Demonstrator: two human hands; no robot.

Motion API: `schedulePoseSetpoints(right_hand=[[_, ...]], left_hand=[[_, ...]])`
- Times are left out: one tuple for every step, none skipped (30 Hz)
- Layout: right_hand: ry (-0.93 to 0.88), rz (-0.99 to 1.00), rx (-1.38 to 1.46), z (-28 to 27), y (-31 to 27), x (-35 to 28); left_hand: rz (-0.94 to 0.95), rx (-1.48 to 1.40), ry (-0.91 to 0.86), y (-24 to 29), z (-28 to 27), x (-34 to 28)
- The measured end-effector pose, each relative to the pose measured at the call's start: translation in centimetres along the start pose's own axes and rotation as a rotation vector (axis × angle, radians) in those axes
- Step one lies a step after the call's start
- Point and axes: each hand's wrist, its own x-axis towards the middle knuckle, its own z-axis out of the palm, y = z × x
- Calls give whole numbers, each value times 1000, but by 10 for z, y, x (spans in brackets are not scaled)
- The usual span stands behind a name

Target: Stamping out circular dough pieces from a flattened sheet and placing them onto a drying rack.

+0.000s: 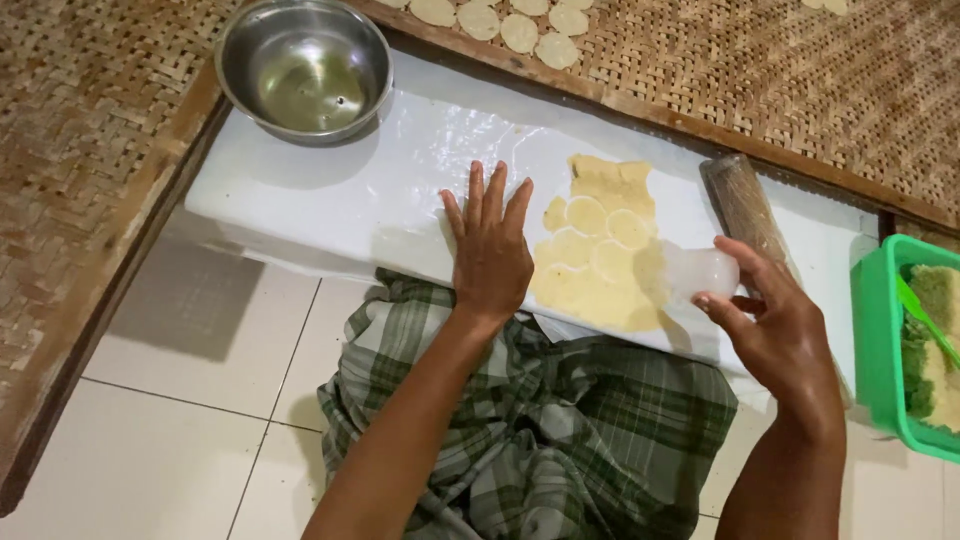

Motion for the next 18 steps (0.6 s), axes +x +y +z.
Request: schedulePoseSetpoints(right_hand=[[-3, 3, -1, 3, -2, -1], [-25, -5, -33, 5, -4, -3], [-48, -14, -65, 8, -6, -5], [-46, -13, -63, 17, -14, -5], [-97, -39, -71, 26, -23, -5], [-151, -65, -77, 35, -31, -5], [-152, -63, -74, 41, -35, -4], [-181, -118, -64, 48, -40, -2], [-211, -173, -55, 55, -45, 0], [-214, -177, -54, 58, -48, 1], [-225, -233, -60, 61, -51, 3], [-236, -288, -67, 64, -54, 5], [-240, -292, -67, 66, -57, 7], [-254, -294, -69, 67, -60, 8], [-267, -296, -71, 68, -63, 9], [-269, -296, -72, 69, -63, 10], [-274, -297, -79, 70, -64, 11], [-278, -296, -87, 70, -64, 11]], left_hand=[[-3, -1, -3, 1, -1, 0], [-9, -5, -12, 1, -2, 1], [-16, -9, -20, 2, -3, 2], [-14, -8, -21, 2, -3, 2], [-9, -2, -16, 2, -3, 3], [-7, 5, -12, 2, -3, 2], [-6, 7, -14, 3, -2, 1], [0, 4, 0, 2, -1, 1], [7, 0, 15, 2, -1, 0], [4, 3, 18, 1, 0, 0], [2, 11, 15, 1, 0, 0], [-1, 18, 12, 1, 1, -1], [-5, 20, 15, 1, 0, 0], [-7, 22, -5, 1, -1, 0], [-9, 24, -24, 2, -2, 1], [-11, 23, -25, 2, -1, 1], [-3, 37, -35, 1, 0, 1], [4, 50, -46, 0, 1, 0]])
